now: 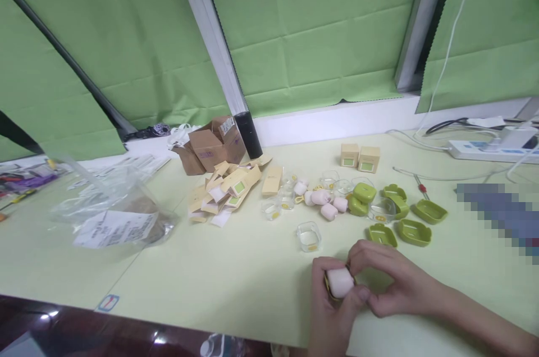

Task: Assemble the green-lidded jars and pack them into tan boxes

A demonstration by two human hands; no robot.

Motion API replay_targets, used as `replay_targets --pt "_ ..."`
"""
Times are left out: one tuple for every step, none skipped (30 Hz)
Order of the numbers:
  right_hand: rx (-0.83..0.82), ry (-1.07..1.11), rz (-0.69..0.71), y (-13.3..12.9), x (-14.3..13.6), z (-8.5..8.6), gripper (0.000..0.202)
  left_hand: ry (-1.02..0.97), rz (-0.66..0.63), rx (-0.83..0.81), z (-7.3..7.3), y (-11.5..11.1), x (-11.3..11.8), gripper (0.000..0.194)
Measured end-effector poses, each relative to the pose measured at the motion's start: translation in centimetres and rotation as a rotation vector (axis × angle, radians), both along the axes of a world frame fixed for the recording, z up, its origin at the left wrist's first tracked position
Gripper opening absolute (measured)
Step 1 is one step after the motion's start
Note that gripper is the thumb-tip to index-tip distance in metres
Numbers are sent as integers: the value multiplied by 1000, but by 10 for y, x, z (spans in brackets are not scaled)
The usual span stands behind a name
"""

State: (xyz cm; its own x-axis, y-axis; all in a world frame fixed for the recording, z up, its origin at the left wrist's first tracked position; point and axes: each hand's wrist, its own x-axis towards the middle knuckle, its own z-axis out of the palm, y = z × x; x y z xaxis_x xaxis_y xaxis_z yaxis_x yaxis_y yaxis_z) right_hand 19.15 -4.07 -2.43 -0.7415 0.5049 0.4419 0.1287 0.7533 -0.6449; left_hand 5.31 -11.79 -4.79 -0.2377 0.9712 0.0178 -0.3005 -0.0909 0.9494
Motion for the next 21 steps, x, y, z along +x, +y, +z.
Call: replay_targets --pt "24 11 -8 0 0 -1 37 -13 -8 7 0 0 0 34" --pt "48 19 -15 -1 0 -1 37 -29 -16 15 0 0 0 34" --pt "69 26 -19 -1 -1 -2 37 -44 -25 23 0 0 0 34" --pt "91 34 -21 -2 -1 -2 37 -58 -33 30 0 -1 0 33" --pt "113 41 -23 -2 0 -3 36 -71 -39 35 0 -1 0 34" --pt "137 49 -24 -2 0 -3 36 -80 -44 40 0 -1 0 34" --pt "158 54 -24 -3 0 -4 36 -87 -47 45 1 -1 0 35" --pt "176 54 -21 -3 0 -4 36 -93 -50 52 1 -1 0 35" --pt "187 49 -17 -2 0 -4 36 -99 -57 54 1 -2 0 36" --pt "187 45 -13 -2 0 -4 36 -105 -70 44 1 -1 0 36" --pt "169 39 -10 -2 -1 -3 35 -117 -90 23 1 -1 -1 36" --pt "134 34 -9 -2 -1 -2 34 -136 -111 -2 0 0 -1 37" --pt "88 33 -14 -2 -2 0 33 -165 -130 -26 -1 0 -2 39" --pt "35 35 -24 -2 -2 2 31 -203 -147 -42 -2 2 -2 42" --pt "-23 38 -42 -2 -3 4 27 -247 -165 -47 -4 3 -3 46" --pt "-82 40 -58 -2 -4 7 23 -293 -179 -40 -5 4 -3 50" --pt "-137 43 -70 -2 -4 9 19 -330 -188 -30 -6 5 -3 52" --pt "-186 48 -74 -2 -5 10 16 -348 -191 -21 -8 5 -3 52" --pt "-231 53 -72 -2 -5 12 15 -343 -186 -14 -8 5 -3 50" --pt "-267 56 -65 -2 -5 13 16 -315 -173 -10 -8 5 -2 48" --pt "-288 57 -54 -2 -5 13 17 -272 -154 -7 -8 3 -2 45"
